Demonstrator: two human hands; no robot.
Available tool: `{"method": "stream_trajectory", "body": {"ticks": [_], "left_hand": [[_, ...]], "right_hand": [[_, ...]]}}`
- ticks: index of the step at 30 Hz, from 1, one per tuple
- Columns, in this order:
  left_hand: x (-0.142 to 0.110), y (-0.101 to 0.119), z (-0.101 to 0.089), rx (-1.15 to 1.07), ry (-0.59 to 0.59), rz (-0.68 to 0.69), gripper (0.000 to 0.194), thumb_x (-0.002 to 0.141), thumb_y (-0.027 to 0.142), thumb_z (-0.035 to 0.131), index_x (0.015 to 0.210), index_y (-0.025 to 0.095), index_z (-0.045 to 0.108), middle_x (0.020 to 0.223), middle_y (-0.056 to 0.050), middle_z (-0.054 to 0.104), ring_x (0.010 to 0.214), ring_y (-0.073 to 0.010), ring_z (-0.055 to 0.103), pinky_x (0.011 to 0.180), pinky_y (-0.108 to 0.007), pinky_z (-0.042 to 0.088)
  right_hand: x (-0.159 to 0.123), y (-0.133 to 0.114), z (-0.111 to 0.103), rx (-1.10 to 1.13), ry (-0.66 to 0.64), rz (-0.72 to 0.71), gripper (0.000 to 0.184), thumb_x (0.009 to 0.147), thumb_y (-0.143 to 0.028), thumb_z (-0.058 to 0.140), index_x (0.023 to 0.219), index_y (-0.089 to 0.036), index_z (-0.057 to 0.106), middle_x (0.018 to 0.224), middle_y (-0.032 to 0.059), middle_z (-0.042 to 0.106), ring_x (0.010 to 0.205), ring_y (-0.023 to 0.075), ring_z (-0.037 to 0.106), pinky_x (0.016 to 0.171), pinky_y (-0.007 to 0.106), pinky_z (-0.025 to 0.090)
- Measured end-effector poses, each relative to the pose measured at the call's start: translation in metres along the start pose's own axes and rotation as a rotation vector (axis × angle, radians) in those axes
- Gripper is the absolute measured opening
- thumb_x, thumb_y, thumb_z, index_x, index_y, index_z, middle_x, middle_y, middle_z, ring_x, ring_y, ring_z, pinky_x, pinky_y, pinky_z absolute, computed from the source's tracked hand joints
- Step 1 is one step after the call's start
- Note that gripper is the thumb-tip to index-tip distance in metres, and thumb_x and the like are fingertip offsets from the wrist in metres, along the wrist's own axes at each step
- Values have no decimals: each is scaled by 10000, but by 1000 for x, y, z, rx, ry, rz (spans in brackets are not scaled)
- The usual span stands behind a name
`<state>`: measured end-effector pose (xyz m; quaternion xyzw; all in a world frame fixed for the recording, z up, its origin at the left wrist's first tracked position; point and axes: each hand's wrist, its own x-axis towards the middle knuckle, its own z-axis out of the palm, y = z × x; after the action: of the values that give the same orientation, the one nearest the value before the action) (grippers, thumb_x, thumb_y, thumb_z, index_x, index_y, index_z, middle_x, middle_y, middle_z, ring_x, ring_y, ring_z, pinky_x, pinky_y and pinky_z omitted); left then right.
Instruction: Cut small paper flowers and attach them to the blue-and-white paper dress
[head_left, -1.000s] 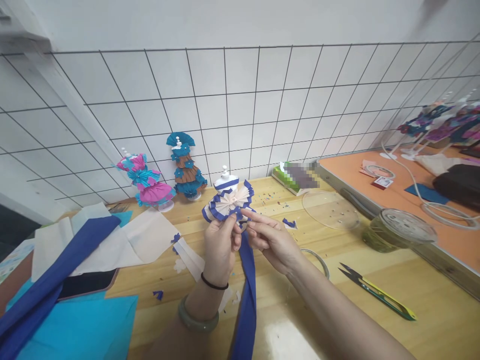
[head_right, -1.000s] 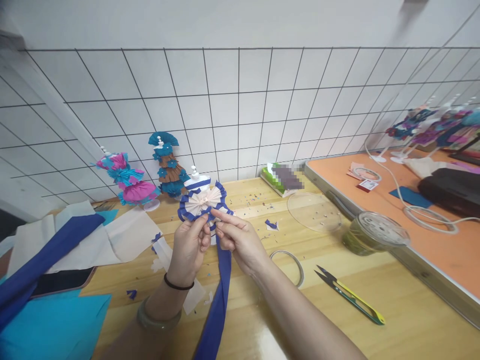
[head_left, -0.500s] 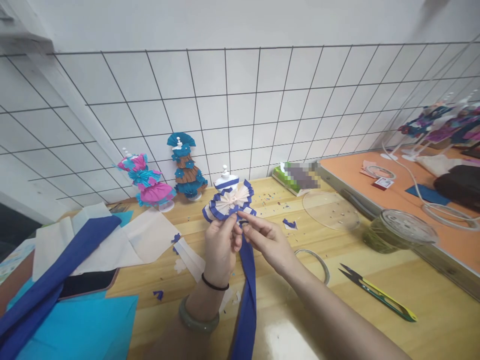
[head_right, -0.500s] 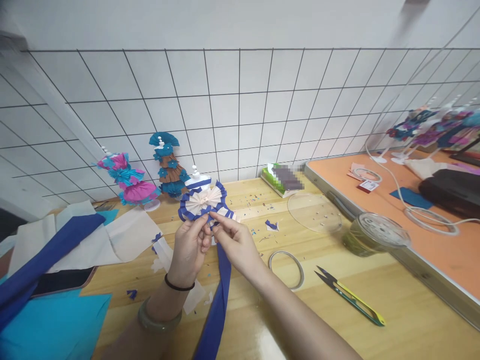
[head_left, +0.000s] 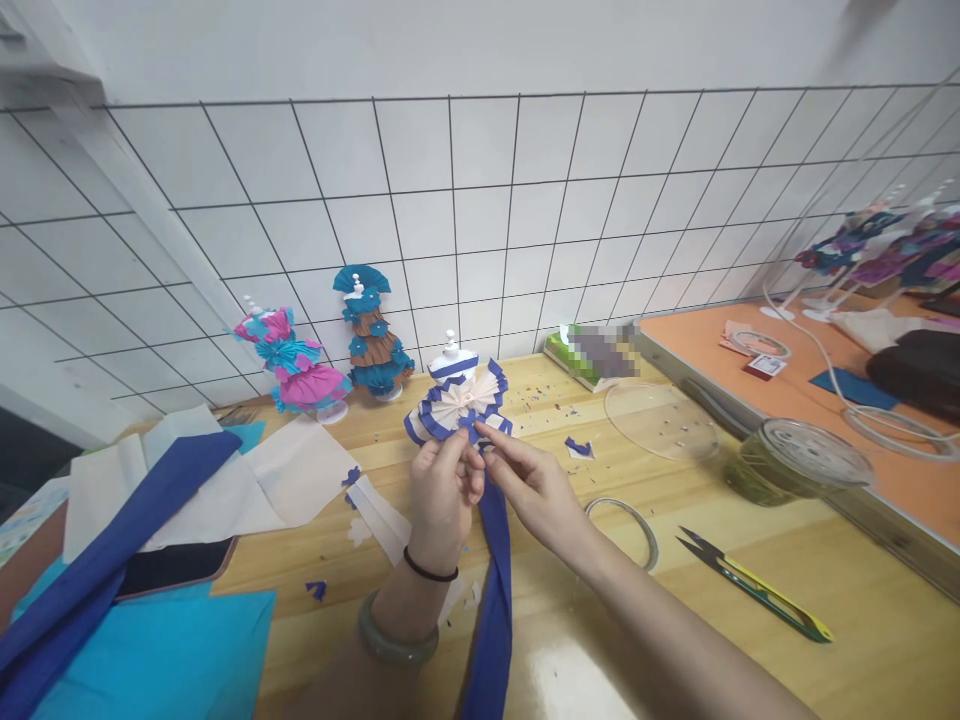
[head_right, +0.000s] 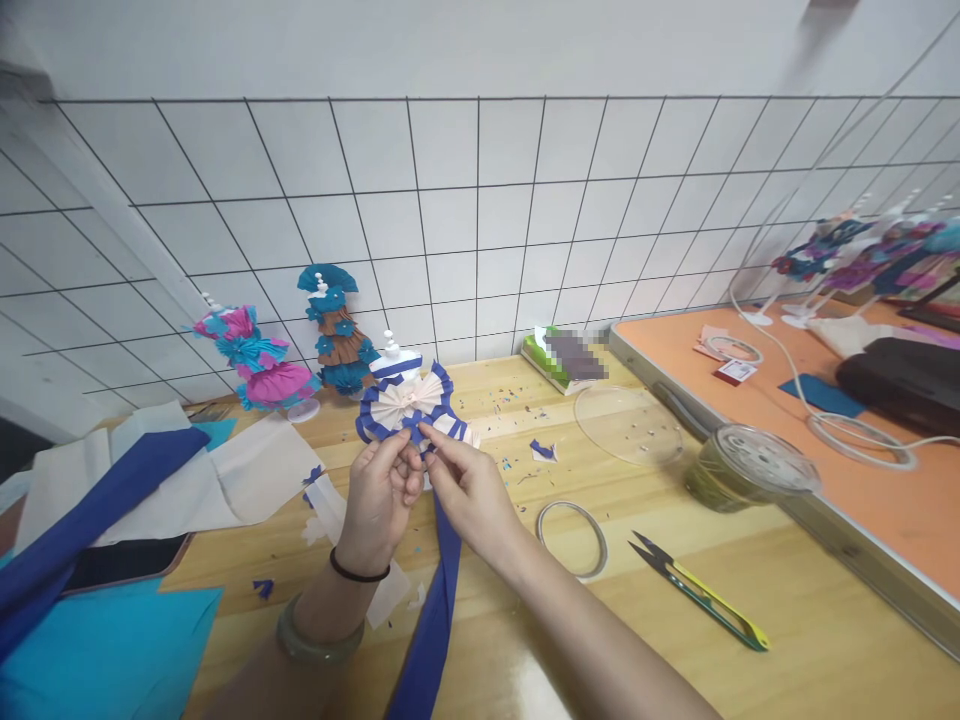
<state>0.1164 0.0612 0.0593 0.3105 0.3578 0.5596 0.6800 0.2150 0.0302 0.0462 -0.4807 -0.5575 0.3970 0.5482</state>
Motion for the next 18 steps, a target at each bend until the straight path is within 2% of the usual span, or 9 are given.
{"method": "stream_trajectory", "body": {"ticks": [15,18], "left_hand": [[1,-3,-2,10,-22,3,227,643,263,640,544,143,475,427,60,493,265,-22,369,271,-144,198],[2,-2,-2,18,-7,-3,220,638,263,641,556,147,472,427,63,491,267,-24,371,270,-142,201]], "right_hand": [[0,-1,1,97,-5,32,386,805,-289,515,1169,-171,564,768,31,609,717,155,534,743,309,420],[1,-5,-1,147,15,64,361,776,-297,554,1114,-179,607,723,15,586,671,140,505,679,282,415]]}}
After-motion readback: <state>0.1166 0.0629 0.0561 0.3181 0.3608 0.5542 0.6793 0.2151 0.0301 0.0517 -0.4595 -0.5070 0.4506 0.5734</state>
